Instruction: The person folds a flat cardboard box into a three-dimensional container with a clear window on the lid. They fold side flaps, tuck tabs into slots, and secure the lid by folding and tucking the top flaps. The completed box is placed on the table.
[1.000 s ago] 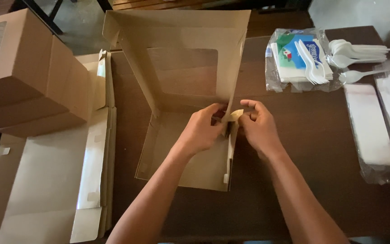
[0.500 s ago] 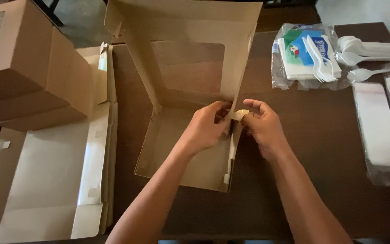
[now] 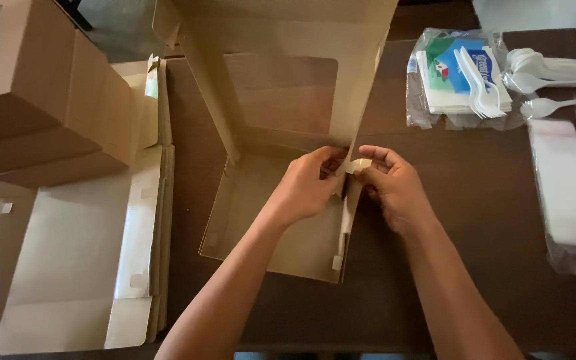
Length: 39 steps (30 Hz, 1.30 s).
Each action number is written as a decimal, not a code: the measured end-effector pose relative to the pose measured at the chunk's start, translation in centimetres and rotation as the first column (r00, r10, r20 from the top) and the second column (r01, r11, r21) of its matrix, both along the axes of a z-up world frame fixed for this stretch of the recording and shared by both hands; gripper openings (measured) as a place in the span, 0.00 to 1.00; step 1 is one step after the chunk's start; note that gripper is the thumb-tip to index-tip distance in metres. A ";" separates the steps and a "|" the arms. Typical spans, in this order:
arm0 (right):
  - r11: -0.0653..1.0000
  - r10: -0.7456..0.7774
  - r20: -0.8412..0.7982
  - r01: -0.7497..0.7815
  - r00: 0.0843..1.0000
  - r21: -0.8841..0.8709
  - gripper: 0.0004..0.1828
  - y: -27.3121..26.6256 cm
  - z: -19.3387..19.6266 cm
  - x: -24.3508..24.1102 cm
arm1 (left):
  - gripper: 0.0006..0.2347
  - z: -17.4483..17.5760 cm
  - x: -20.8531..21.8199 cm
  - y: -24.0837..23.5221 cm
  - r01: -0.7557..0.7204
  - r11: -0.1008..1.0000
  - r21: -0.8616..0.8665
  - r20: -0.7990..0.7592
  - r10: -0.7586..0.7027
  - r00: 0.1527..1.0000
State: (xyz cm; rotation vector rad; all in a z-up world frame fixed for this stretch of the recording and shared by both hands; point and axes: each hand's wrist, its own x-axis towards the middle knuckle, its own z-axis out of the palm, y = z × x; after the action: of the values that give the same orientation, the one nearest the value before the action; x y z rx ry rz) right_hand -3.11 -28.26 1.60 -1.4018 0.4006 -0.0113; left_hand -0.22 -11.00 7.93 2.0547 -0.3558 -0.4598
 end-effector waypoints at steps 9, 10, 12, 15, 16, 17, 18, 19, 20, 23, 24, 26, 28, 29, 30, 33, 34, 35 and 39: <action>0.997 0.070 -0.001 -0.070 0.998 0.045 0.28 -0.8 -0.6 0.6 | 0.19 -1.4 0.2 -0.1 0.029 0.999 -0.044 -0.054 -0.031 0.998; 0.997 0.070 -0.001 -0.070 0.998 0.046 0.28 -0.5 -0.2 0.5 | 0.19 -1.1 0.2 -0.1 0.029 0.999 -0.044 -0.054 -0.032 0.998; 0.999 0.049 0.003 -0.049 0.999 0.020 0.27 0.0 0.7 0.2 | 0.20 -0.4 0.1 -0.2 0.022 0.999 0.025 -0.055 -0.021 0.998; 0.997 0.079 0.030 -0.078 0.996 -0.029 0.27 -0.4 0.5 0.6 | 0.22 -0.7 -0.2 0.0 0.036 0.999 -0.032 -0.043 -0.037 0.998; 0.997 0.079 0.028 -0.078 0.996 -0.028 0.27 -0.2 1.2 0.3 | 0.22 -0.5 -0.2 0.0 0.036 0.999 -0.032 -0.045 -0.038 0.998; 0.995 0.082 0.013 -0.081 0.997 -0.059 0.27 0.0 1.9 0.2 | 0.21 -0.3 -0.2 0.0 0.034 0.999 -0.030 -0.030 -0.035 0.999; 0.992 0.085 -0.002 -0.085 0.996 -0.091 0.27 0.3 2.7 0.0 | 0.20 -0.1 -0.2 0.0 0.033 0.999 -0.027 -0.014 -0.033 0.999; 0.992 0.086 -0.003 -0.086 0.996 -0.090 0.27 0.0 2.3 -0.1 | 0.20 -0.2 -0.1 0.1 0.031 0.999 -0.027 -0.015 -0.032 0.999; 0.994 0.085 -0.031 -0.087 0.996 -0.068 0.24 -0.3 2.0 -0.2 | 0.21 -0.3 0.0 0.2 0.041 0.997 -0.059 0.008 -0.041 0.999; 0.997 0.050 -0.058 -0.053 0.997 -0.049 0.22 0.0 2.7 -0.2 | 0.22 0.3 -0.2 0.3 0.052 0.996 -0.074 0.017 -0.050 0.999; 0.999 0.012 -0.058 -0.015 0.998 -0.051 0.21 0.2 3.1 -0.4 | 0.23 0.6 -0.4 0.2 0.055 0.997 -0.056 0.000 -0.055 0.998; 0.998 0.014 -0.056 -0.017 0.998 -0.066 0.20 0.0 2.5 -0.2 | 0.21 0.7 -0.4 0.2 0.050 0.998 -0.032 0.029 -0.049 0.998; 0.996 0.023 -0.050 -0.027 0.998 -0.082 0.19 -0.1 2.1 0.2 | 0.19 0.4 -0.1 0.2 0.037 0.999 -0.009 0.062 -0.036 0.997; 0.994 0.039 -0.035 -0.043 0.999 -0.104 0.19 -0.2 2.0 0.4 | 0.20 0.0 0.1 0.2 0.048 0.999 -0.014 0.055 -0.047 0.997; 0.990 0.056 -0.020 -0.058 0.998 -0.126 0.18 -0.2 1.9 0.5 | 0.22 -0.5 0.3 0.2 0.060 0.998 -0.020 0.049 -0.059 0.997; 0.988 0.065 -0.012 -0.066 0.998 -0.139 0.18 -0.3 1.6 0.6 | 0.22 -0.9 0.4 0.0 0.044 0.998 -0.034 0.027 -0.043 0.999; 0.988 0.065 -0.012 -0.066 0.998 -0.140 0.18 -0.4 1.6 0.8 | 0.22 -0.6 0.3 0.1 0.044 0.998 -0.034 0.027 -0.043 0.999; 0.990 0.074 -0.014 -0.075 0.997 -0.119 0.19 -0.5 1.5 0.9 | 0.22 -0.4 0.2 0.1 0.044 0.998 -0.037 0.020 -0.043 0.999; 0.986 0.103 0.001 -0.102 0.995 -0.131 0.18 -0.7 1.4 1.1 | 0.23 0.5 0.0 0.1 0.054 0.999 -0.010 -0.048 -0.054 0.997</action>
State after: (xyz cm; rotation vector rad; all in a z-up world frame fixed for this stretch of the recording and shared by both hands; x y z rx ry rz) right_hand -1.97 -28.91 3.04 -1.5496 0.3250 0.0415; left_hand -0.23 -10.95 8.45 2.0258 -0.3844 -0.5388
